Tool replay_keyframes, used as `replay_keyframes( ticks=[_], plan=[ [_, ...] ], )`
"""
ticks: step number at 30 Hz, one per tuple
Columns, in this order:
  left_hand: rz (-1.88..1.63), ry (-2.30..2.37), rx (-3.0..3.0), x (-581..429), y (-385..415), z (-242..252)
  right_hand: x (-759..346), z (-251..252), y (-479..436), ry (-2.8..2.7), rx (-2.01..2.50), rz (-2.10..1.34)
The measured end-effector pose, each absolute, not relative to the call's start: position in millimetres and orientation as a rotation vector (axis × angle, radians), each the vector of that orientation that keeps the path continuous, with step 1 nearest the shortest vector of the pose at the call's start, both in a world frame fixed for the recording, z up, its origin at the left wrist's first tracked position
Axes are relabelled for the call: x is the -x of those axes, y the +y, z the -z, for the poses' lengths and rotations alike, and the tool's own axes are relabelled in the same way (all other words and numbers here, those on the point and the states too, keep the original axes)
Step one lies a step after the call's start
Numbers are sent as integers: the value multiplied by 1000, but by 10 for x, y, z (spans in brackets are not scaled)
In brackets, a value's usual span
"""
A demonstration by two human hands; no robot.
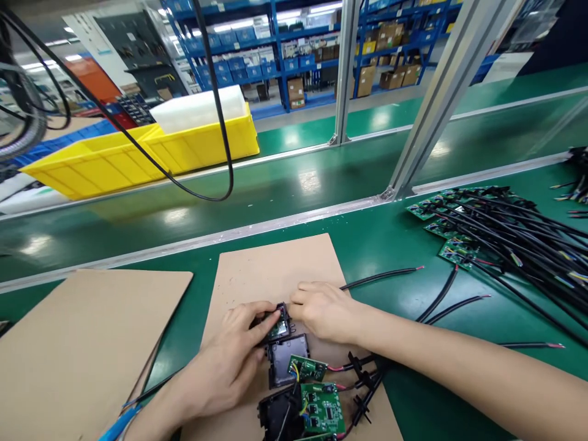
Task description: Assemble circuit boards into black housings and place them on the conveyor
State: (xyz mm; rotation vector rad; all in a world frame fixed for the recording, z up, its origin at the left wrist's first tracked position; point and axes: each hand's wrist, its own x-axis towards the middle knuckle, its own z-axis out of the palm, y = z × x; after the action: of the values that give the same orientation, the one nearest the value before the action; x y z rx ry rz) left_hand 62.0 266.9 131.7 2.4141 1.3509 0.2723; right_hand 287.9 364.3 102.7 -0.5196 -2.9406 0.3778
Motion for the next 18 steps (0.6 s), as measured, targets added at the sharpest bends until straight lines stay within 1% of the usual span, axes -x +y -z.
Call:
replay_keyframes(
  ticks=[4,7,9,12,15,18],
  plan=[
    [-423,1509,-2312,-456,2583,-1185,-3029,-1067,3631,-2829,610,-501],
    [-439,1550,-2279,-423,2545,-1072,-3095,-1079,3616,-2845,652,-443],
    [-472,1557,-2255,-391,2629,-1125,-3072,-1136,3717,-2895,677,-346],
    [-450,1676,-2292,-265,3069,-1445,-2962,-1366,4185,-2899,783,-185],
    [-330,1891,-2420,-88,3820,-1823,-2847,-1709,4884,-2800,923,-75],
    [-339,1962,-2416,33,4456,-1909,-2794,-1947,5286,-2683,1104,-8]
  ],
)
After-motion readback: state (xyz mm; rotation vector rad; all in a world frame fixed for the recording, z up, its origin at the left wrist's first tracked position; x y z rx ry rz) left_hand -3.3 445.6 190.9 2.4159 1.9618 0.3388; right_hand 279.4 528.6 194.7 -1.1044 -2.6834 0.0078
